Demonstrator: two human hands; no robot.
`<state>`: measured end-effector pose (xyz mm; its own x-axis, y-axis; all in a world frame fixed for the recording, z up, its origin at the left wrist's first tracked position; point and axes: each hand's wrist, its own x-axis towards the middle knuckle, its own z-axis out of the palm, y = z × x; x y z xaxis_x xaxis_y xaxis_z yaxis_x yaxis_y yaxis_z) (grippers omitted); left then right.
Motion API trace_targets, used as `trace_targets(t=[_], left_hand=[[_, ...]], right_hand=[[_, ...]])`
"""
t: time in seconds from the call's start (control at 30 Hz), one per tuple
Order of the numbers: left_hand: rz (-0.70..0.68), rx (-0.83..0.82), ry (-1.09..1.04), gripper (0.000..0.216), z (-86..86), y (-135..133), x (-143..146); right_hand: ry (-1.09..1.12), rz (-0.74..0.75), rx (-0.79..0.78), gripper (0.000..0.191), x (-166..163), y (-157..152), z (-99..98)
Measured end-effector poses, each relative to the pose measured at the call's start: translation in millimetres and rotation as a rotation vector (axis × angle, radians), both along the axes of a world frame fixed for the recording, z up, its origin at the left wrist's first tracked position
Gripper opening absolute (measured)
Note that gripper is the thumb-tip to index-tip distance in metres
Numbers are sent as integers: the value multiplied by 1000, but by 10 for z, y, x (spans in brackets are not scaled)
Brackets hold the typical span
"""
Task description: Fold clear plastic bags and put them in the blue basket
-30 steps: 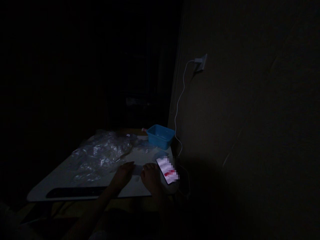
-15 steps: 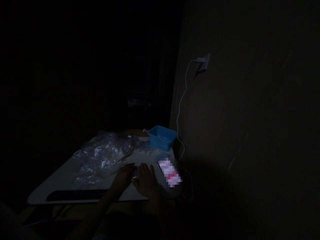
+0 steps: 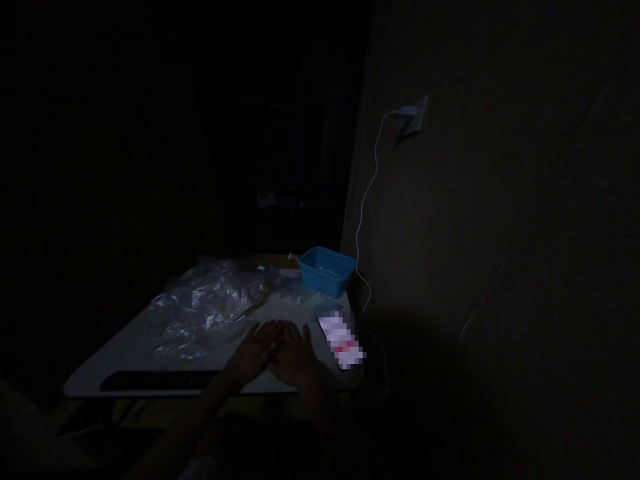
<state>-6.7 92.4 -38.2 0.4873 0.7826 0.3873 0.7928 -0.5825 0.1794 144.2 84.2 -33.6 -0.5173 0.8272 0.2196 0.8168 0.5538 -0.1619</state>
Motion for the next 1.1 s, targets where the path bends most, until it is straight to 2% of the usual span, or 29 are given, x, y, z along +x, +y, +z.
trace_targets(t=[0.17,0.37,1.1], left_hand=[[0,-46,156,47,-39,14,34],[46,6,240,48,-131,60,40],[101,-97,238,51,-88,39,74]], right_hand=[[-22,-2,-28,70,-3,-17,36],[-61,-33,-21,70,-20,-20,29],[-53,-27,-49,71,-18,16,6]])
